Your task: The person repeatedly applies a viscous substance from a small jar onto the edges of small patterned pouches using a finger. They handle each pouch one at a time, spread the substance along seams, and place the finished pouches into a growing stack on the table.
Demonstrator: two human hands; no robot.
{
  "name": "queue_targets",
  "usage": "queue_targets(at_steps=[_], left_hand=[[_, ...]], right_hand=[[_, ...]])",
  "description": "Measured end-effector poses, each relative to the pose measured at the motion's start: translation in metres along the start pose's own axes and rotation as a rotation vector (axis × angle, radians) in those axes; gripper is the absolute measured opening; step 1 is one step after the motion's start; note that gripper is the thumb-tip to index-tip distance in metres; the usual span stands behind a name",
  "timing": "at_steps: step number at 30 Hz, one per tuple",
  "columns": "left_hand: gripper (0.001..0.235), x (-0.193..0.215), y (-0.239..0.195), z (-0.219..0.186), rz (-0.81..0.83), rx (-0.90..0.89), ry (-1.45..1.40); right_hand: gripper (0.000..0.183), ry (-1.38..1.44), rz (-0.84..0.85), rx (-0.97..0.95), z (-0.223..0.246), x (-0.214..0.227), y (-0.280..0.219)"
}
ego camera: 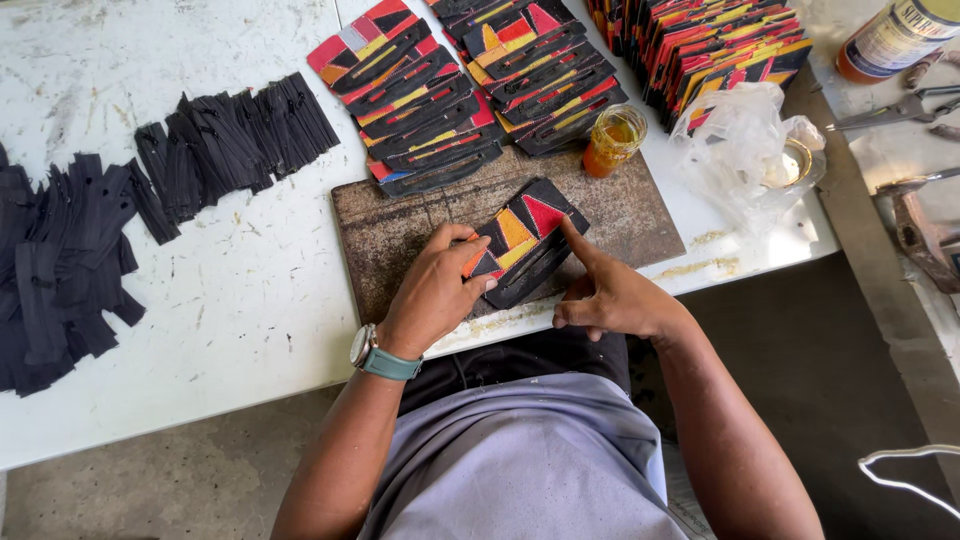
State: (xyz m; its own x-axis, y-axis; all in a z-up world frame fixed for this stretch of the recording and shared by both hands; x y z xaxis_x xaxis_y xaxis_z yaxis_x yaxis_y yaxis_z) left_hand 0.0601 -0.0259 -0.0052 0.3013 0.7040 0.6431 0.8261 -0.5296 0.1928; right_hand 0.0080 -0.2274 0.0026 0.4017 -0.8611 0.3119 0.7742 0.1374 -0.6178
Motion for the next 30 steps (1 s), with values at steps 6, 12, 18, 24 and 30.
queue_targets(at_steps=[6,12,18,24,30], left_hand=[[0.052,-0.001,-0.001,0.002,0.006,0.018,-0.016],[0.052,0.0,-0.003,0.002,-0.004,0.014,-0.006],[0.048,-0.001,-0.004,-0.002,-0.039,0.021,-0.012],[0.048,-0.001,-0.006,-0.012,-0.11,-0.001,-0.001],[0.055,0.004,-0.001,-0.005,-0.103,0.07,-0.014]], right_hand=[[0.116,-0.43,-0.139,0.041,0.003,-0.018,-0.002],[0.086,-0.682,-0.278,0.161,0.003,-0.036,-0.005],[0.052,-0.743,-1.012,0.417,0.051,0.098,-0.026],[0.049,-0.922,-0.799,0.398,0.048,0.139,0.031],[0.046,-0.923,-0.737,0.352,0.047,0.133,0.057]])
Point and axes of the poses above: each hand's wrist, its own y-axis towards the middle knuckle, its own x-axis out of the back of the hand, z = x × y, the point moved 6 cm from there along y, towards the middle knuckle, and after that the axes turned 5 degrees about -x, right-handed, at the moved point
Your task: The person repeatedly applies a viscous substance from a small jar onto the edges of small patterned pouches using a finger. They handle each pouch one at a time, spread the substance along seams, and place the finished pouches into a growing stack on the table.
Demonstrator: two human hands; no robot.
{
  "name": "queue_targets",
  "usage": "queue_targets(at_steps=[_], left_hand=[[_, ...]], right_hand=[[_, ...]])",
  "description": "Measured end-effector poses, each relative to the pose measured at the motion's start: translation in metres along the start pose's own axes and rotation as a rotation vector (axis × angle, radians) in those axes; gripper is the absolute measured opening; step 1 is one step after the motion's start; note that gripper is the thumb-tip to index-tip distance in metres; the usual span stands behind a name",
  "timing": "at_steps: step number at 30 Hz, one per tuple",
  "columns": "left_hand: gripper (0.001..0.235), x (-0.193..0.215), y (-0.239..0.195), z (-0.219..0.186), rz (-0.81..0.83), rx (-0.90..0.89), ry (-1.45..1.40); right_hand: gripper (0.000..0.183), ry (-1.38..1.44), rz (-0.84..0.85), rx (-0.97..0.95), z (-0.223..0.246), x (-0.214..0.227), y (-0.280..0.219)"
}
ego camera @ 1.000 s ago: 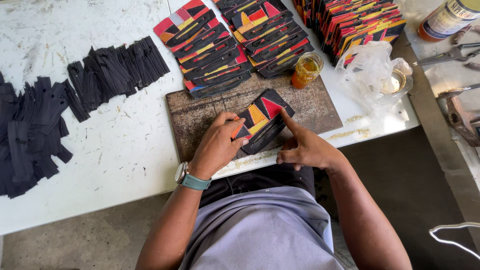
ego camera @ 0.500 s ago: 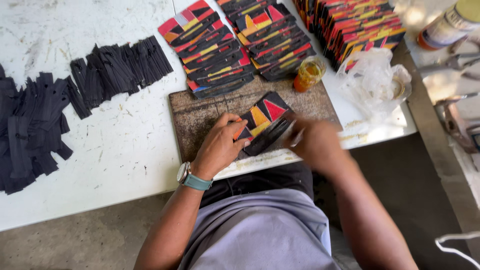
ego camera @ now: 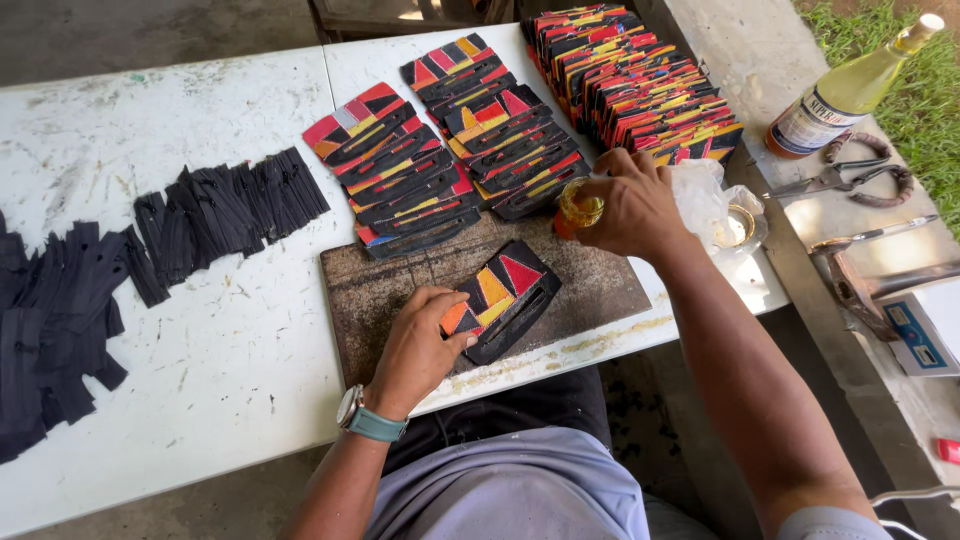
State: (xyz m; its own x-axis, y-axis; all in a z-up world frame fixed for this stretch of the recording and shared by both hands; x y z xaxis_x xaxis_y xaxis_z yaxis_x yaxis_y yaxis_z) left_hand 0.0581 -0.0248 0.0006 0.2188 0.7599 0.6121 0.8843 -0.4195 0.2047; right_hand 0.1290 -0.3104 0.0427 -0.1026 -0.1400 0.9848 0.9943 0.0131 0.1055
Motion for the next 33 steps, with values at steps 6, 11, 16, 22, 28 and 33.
queue_targets(at_steps=[6,11,16,22,28,33], left_hand=[[0.055,0.001,0.004,0.001,0.046,0.067,0.014],[0.048,0.001,0.001,-0.002,0.037,0.003,-0.012],[0.035,-0.002,0.0,0.008,0.096,0.109,-0.02],[0.038,-0.002,0.002,0.006,0.104,0.007,0.028],[0.038,-0.002,0.002,0.007,0.103,0.017,0.017],[0.037,-0.003,0.001,0.009,0.096,-0.024,0.012]], right_hand=[[0.046,0.071,0.034,0.02,-0.006,0.007,-0.001],[0.047,0.11,-0.04,-0.024,-0.01,0.038,-0.035],[0.074,0.705,0.143,0.128,0.026,0.056,-0.088],[0.121,0.814,0.785,-0.201,0.073,-0.025,-0.128],[0.113,0.743,0.734,-0.265,0.088,-0.027,-0.125],[0.106,0.459,0.664,-0.018,0.125,-0.03,-0.141]])
Point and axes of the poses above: each hand's wrist, its own y-axis towards the middle knuckle, its own x-axis out of the back of the hand, z = x × y, the point moved 6 cm from there along y, towards the middle knuckle, and after that the axes turned 5 degrees about -x, right-handed, at the moved point
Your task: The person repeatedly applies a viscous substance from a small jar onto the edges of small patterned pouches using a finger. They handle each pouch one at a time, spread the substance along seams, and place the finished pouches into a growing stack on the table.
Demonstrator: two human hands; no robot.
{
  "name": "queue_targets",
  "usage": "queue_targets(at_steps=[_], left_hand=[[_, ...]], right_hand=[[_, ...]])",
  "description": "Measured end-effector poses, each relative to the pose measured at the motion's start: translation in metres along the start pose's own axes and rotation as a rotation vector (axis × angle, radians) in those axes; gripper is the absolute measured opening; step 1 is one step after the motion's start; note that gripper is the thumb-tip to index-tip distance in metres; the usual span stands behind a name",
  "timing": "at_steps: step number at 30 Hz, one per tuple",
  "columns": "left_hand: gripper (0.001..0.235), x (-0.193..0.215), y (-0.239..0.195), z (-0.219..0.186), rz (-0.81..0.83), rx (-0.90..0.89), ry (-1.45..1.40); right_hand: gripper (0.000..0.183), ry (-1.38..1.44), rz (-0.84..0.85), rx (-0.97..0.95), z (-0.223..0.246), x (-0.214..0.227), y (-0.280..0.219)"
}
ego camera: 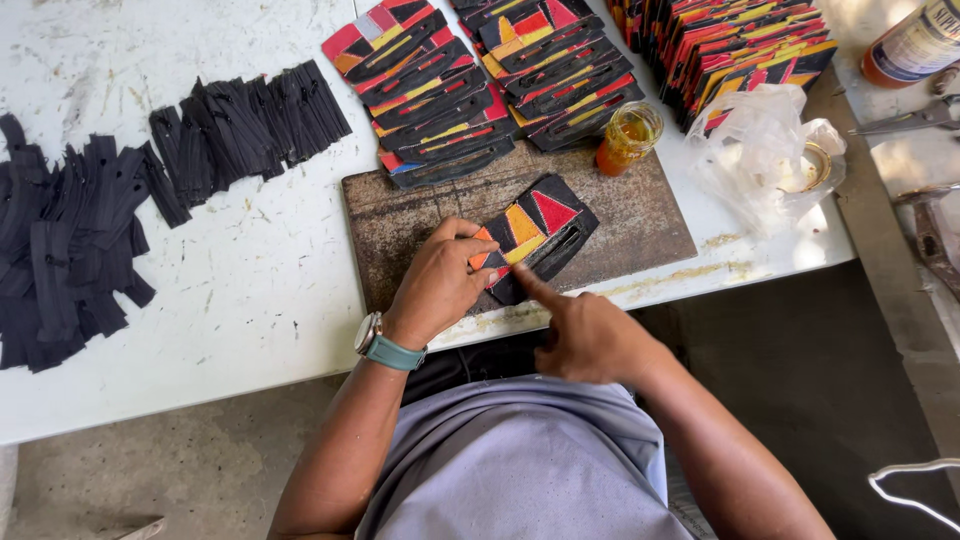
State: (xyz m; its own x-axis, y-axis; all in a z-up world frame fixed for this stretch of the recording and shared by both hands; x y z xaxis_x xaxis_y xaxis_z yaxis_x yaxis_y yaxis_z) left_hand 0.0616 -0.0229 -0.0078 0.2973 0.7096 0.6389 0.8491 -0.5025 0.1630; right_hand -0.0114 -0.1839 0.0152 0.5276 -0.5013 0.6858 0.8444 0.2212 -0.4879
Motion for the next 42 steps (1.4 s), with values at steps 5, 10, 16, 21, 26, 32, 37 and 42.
queue_targets(at_steps=[5,10,16,21,26,32,37,42], left_hand=[[0.037,0.0,-0.001,0.0,0.002,0.014,-0.011],[0.036,-0.002,0.0,0.002,0.008,0.027,-0.005],[0.036,0.0,0.001,-0.001,-0.012,0.002,0.021],[0.035,-0.001,0.001,-0.001,0.003,0.025,0.023],[0.036,-0.002,0.0,0.001,-0.001,0.026,0.023],[0.036,-0.002,-0.001,0.002,-0.006,0.012,0.011],[0.036,-0.001,0.0,0.0,-0.003,0.025,0.011],[0.036,-0.001,-0.001,0.0,0.004,0.015,0.02]], right_hand=[[0.098,-0.249,-0.116,-0.086,0.003,-0.001,0.001],[0.092,-0.429,-0.144,-0.026,0.009,-0.008,0.003],[0.07,-0.487,-0.291,0.119,0.009,-0.002,0.003],[0.059,-0.527,-0.328,0.228,0.01,0.0,0.001],[0.055,-0.503,-0.408,0.299,0.008,0.001,-0.004],[0.055,-0.653,-0.41,0.179,-0.004,-0.004,-0.007],[0.058,-0.767,-0.453,0.101,-0.009,-0.003,-0.003],[0.049,-0.681,-0.44,0.06,-0.017,-0.004,0.0]])
Point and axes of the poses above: each hand's wrist, its own y-axis towards the middle knuckle, its own x-axis out of the back of the hand, z = x × y, the point moved 6 cm from there along y, towards the middle knuckle, and after that the axes turned 5 degrees about -x, right-handed, at the moved point
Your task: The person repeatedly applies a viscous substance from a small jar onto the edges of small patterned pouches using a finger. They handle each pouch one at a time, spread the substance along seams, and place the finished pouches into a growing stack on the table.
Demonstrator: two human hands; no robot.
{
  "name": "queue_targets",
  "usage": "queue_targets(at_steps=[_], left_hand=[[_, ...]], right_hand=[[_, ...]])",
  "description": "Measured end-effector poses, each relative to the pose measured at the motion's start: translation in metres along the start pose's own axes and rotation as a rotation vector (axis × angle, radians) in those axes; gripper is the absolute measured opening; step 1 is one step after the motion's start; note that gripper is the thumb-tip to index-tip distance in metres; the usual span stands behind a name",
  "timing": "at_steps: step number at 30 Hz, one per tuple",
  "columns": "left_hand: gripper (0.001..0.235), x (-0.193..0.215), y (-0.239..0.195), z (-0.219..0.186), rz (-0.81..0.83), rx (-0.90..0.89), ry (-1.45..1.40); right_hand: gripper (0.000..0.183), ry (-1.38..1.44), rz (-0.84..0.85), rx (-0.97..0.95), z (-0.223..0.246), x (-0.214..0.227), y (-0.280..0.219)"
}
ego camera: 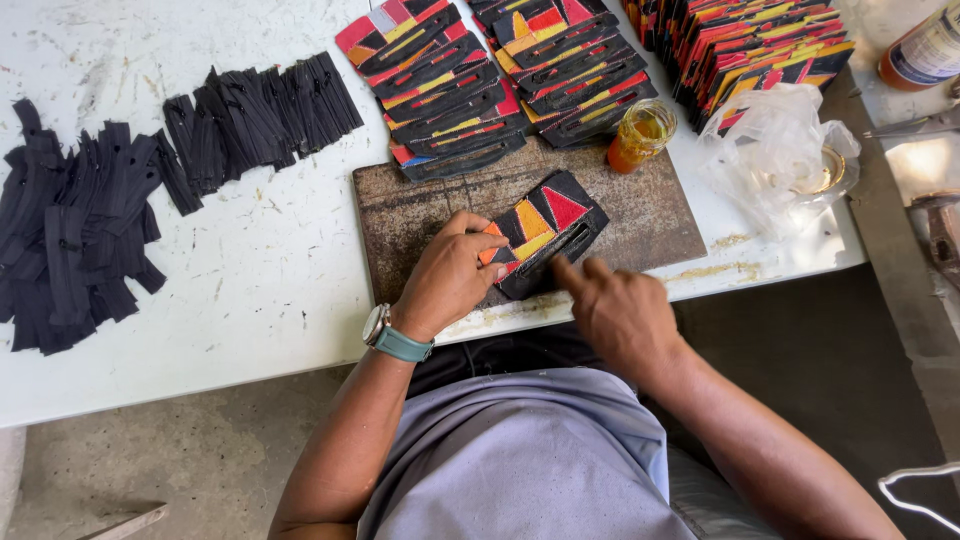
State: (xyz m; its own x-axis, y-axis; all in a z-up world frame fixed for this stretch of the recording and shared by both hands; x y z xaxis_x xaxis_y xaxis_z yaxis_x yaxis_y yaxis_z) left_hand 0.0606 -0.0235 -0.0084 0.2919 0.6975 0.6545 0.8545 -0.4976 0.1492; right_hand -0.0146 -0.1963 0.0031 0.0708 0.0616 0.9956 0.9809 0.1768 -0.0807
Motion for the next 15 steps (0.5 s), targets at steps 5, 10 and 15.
queue_targets(at_steps=[5,10,15], left_hand=[[0.036,0.002,0.002,-0.002,-0.004,-0.008,-0.022],[0.036,0.0,-0.001,0.001,0.003,0.004,-0.014],[0.036,0.0,0.002,-0.001,-0.011,-0.007,-0.007]], right_hand=[[0.052,0.156,-0.061,0.044,0.003,0.01,-0.001],[0.053,0.261,0.01,-0.168,-0.029,0.01,0.009],[0.054,0.277,-0.041,-0.2,-0.055,0.007,0.027]])
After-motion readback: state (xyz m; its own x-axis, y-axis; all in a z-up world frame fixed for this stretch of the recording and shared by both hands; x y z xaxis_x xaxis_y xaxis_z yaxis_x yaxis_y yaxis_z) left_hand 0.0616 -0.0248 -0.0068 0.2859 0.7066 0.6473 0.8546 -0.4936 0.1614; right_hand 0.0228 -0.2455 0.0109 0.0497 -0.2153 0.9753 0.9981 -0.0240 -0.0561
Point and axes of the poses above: each hand's wrist, its own y-axis towards the middle knuckle, its own x-axis out of the back of the hand, z = x × y, the point moved 6 cm from there along y, towards the middle knuckle, and after that the axes turned 5 degrees about -x, right-handed, at the moved point
